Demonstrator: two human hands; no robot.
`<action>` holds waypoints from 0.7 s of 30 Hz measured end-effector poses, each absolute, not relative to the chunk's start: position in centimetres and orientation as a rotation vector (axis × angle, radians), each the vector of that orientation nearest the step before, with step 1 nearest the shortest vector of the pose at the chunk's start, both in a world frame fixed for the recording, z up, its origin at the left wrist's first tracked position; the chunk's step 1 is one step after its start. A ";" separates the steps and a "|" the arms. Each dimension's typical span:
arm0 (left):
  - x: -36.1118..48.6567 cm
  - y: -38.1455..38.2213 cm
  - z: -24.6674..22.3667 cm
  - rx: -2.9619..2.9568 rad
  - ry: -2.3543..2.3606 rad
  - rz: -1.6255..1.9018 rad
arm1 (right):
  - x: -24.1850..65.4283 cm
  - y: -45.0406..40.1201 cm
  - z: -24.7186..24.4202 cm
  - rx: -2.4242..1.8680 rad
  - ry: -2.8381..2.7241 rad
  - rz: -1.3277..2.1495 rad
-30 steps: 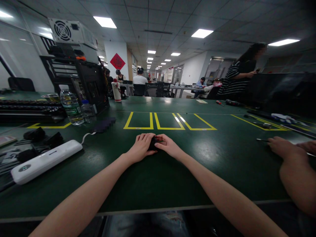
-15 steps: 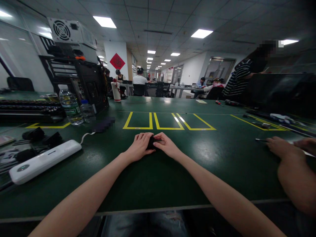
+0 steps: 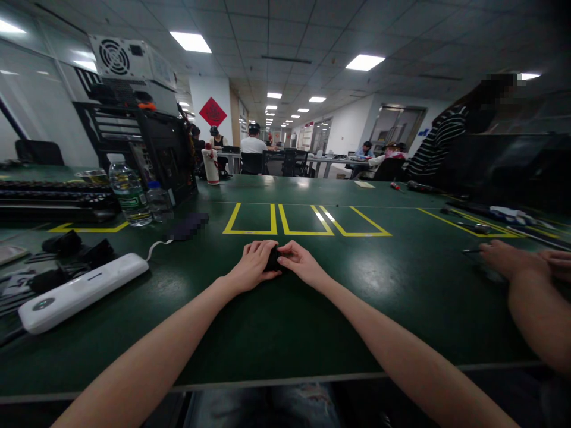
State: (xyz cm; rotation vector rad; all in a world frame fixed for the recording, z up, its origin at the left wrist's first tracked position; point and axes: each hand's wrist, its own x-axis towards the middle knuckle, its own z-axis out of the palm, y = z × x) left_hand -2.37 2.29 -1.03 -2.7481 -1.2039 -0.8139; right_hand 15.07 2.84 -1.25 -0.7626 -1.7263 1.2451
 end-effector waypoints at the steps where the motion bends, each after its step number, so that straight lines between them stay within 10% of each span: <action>1: -2.4 2.3 -1.0 -2.747 -1.206 -0.813 | 15.0 2.9 -1.2 -0.779 -1.713 1.240; 21: -2.3 2.2 -0.9 -2.729 -1.216 -0.815 | 15.1 3.3 -1.2 -0.887 -1.704 1.240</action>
